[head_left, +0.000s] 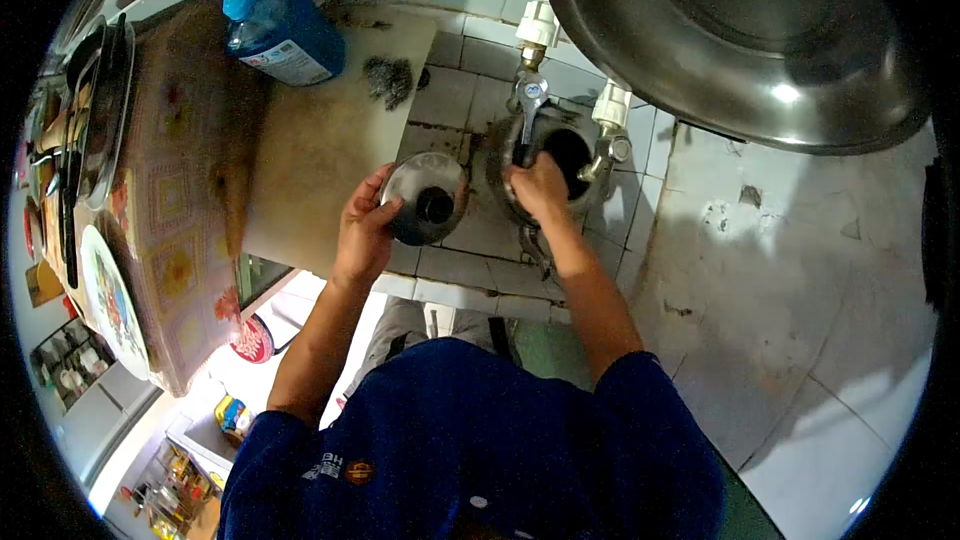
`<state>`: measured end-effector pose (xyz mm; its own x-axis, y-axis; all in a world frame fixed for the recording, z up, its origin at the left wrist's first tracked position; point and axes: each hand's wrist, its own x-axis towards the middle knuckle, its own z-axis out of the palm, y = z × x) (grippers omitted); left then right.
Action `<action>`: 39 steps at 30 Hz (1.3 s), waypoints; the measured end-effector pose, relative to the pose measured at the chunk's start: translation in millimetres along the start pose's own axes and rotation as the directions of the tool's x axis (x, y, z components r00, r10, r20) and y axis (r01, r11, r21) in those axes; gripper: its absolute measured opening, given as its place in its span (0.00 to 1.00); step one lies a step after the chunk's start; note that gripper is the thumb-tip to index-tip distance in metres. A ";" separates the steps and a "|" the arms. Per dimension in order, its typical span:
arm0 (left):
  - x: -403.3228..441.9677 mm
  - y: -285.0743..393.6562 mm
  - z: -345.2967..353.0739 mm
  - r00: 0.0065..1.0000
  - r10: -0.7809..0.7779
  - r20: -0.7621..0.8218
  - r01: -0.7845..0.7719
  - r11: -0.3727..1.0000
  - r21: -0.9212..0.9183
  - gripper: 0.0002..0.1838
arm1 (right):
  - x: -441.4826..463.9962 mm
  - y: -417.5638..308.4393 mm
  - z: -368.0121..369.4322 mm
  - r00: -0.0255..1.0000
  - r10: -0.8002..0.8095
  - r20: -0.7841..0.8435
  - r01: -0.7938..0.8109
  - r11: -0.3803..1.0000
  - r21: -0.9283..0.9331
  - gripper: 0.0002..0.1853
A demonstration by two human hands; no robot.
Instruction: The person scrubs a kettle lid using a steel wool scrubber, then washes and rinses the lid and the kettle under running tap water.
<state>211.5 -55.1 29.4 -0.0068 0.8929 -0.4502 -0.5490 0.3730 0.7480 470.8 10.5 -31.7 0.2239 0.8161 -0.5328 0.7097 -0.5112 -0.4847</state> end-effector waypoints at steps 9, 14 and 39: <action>-12.9 27.2 -11.2 0.998 0.001 0.061 0.001 1.000 -0.024 0.25 | -17.3 -5.2 -19.8 0.991 -0.098 0.088 0.110 0.984 -0.142 0.30; -17.1 31.7 -19.2 0.992 0.010 0.127 0.002 0.996 -0.095 0.25 | -42.5 -31.6 -21.0 0.957 -0.246 0.154 0.277 0.934 -0.226 0.29; -36.2 34.0 9.8 0.994 0.063 0.088 -0.058 0.996 -0.063 0.33 | 9.2 51.4 -45.4 0.925 -0.249 0.287 -0.035 0.696 0.717 0.12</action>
<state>201.2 -72.3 75.9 0.0319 0.9333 -0.3578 -0.5993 0.3043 0.7404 539.6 4.0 -30.0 -0.1613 0.8048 -0.5712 0.0075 -0.5778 -0.8162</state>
